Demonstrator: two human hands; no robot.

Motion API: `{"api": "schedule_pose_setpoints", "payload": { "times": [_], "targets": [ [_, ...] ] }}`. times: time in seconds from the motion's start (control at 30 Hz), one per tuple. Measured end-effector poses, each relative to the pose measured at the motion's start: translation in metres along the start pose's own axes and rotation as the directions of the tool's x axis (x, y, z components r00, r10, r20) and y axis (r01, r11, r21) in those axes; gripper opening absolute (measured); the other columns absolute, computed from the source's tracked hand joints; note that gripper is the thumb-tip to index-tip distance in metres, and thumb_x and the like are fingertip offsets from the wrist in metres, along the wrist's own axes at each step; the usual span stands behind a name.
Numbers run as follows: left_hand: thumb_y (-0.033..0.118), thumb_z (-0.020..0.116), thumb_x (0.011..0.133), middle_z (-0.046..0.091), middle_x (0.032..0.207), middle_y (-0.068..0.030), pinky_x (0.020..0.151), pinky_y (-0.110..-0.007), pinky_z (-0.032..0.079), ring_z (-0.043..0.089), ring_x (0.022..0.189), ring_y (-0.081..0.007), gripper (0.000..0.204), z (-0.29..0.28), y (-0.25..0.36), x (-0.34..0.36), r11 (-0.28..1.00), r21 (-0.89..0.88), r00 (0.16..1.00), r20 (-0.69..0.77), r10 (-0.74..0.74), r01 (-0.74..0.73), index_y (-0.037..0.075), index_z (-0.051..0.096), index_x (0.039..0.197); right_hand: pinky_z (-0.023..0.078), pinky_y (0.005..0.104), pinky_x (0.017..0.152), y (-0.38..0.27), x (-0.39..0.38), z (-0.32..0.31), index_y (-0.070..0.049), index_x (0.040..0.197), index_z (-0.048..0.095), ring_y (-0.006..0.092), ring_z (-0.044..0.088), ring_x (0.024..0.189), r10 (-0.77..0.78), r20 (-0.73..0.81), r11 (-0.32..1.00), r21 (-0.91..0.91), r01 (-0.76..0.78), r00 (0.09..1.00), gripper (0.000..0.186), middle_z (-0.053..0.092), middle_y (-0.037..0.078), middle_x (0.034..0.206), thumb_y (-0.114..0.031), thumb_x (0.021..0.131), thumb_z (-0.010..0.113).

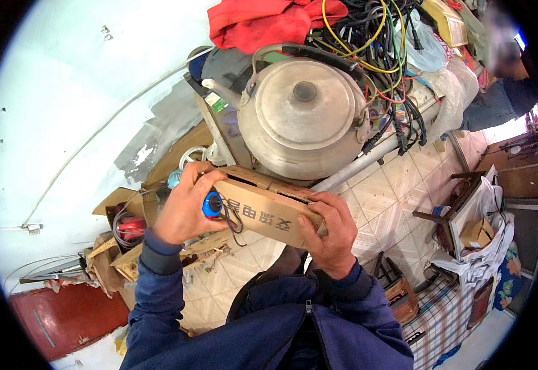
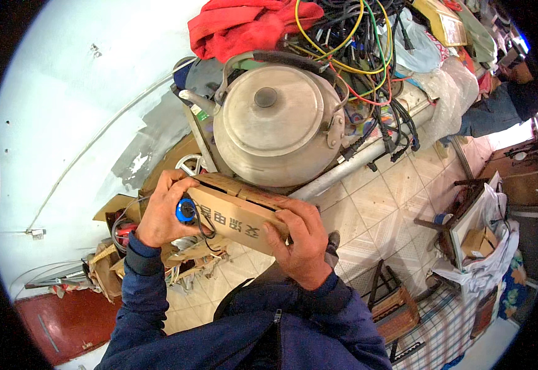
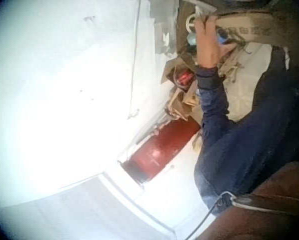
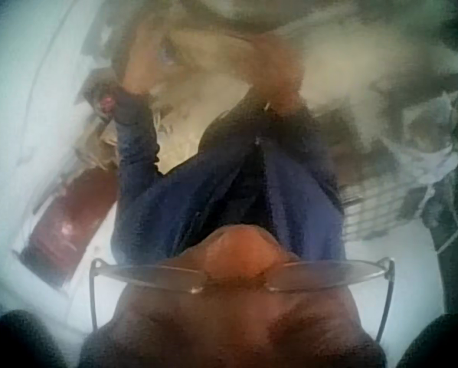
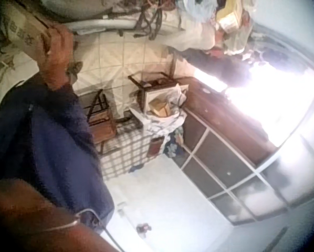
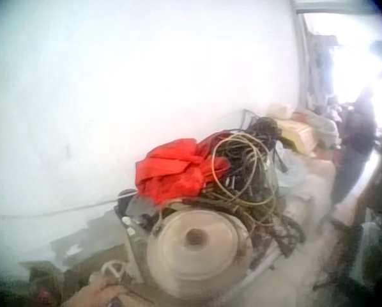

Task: The person sits on the ground and works on a small electric motor, stripping and twisting wires, then wiping a cylindrical component with a cloth. They later walk into a cluttered workshop, open a cardboard box, and retrieve a blue electrical component and a white cylindrical part, handling them briefly.

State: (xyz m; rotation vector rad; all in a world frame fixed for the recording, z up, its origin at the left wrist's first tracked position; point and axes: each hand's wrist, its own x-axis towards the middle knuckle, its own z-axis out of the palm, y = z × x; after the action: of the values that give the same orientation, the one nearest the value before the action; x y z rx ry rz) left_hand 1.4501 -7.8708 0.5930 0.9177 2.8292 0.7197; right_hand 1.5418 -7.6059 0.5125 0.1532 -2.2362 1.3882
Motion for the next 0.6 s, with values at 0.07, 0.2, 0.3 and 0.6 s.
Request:
{"api": "schedule_pose_setpoints", "payload": {
  "times": [0.07, 0.2, 0.3, 0.6],
  "targets": [
    [0.028, 0.097, 0.049, 0.052, 0.118, -0.0168, 0.091, -0.041, 0.050, 0.056, 0.109, -0.0345, 0.087, 0.001, -0.002, -0.001, 1.000, 0.002, 1.000, -0.017, 0.022, -0.022, 0.008, 0.054, 0.122, 0.054, 0.0397, 0.084, -0.005, 0.008, -0.007, 0.001, 0.103, 0.063, 0.0341, 0.066, 0.097, 0.048, 0.078, 0.999, 0.002, -0.048, 0.996, 0.034, 0.065, 0.022, 0.108, -0.011, 0.075, 0.079],
    [0.023, 0.095, 0.053, 0.052, 0.123, -0.0174, 0.093, -0.042, 0.051, 0.057, 0.112, -0.0361, 0.083, 0.002, 0.000, -0.005, 0.998, 0.002, 0.997, -0.057, 0.057, -0.057, 0.008, 0.053, 0.122, 0.052, 0.0423, 0.085, -0.022, 0.039, -0.017, 0.002, 0.110, 0.064, 0.0372, 0.063, 0.099, 0.067, 0.298, 0.998, -0.029, -0.061, 0.952, 0.040, 0.065, 0.020, 0.110, -0.013, 0.077, 0.078],
    [0.022, 0.094, 0.056, 0.054, 0.123, -0.0165, 0.092, -0.041, 0.052, 0.059, 0.111, -0.0363, 0.080, 0.002, -0.001, -0.008, 0.997, -0.012, 0.993, -0.088, 0.075, -0.077, 0.008, 0.053, 0.122, 0.052, 0.0439, 0.087, -0.031, 0.062, -0.020, 0.001, 0.116, 0.063, 0.0379, 0.062, 0.101, 0.048, 0.474, 0.999, -0.021, -0.043, 0.879, 0.043, 0.065, 0.020, 0.110, -0.019, 0.081, 0.075],
    [0.019, 0.093, 0.055, 0.057, 0.121, -0.0155, 0.090, -0.042, 0.053, 0.061, 0.109, -0.0355, 0.079, 0.006, -0.010, -0.020, 0.993, -0.017, 0.987, -0.116, 0.114, -0.117, 0.007, 0.054, 0.123, 0.053, 0.0408, 0.076, -0.018, 0.104, -0.005, 0.002, 0.111, 0.065, 0.0358, 0.066, 0.089, -0.098, 0.684, 0.995, 0.047, 0.090, 0.723, 0.031, 0.066, 0.020, 0.096, -0.010, 0.083, 0.069]
  ]
}}
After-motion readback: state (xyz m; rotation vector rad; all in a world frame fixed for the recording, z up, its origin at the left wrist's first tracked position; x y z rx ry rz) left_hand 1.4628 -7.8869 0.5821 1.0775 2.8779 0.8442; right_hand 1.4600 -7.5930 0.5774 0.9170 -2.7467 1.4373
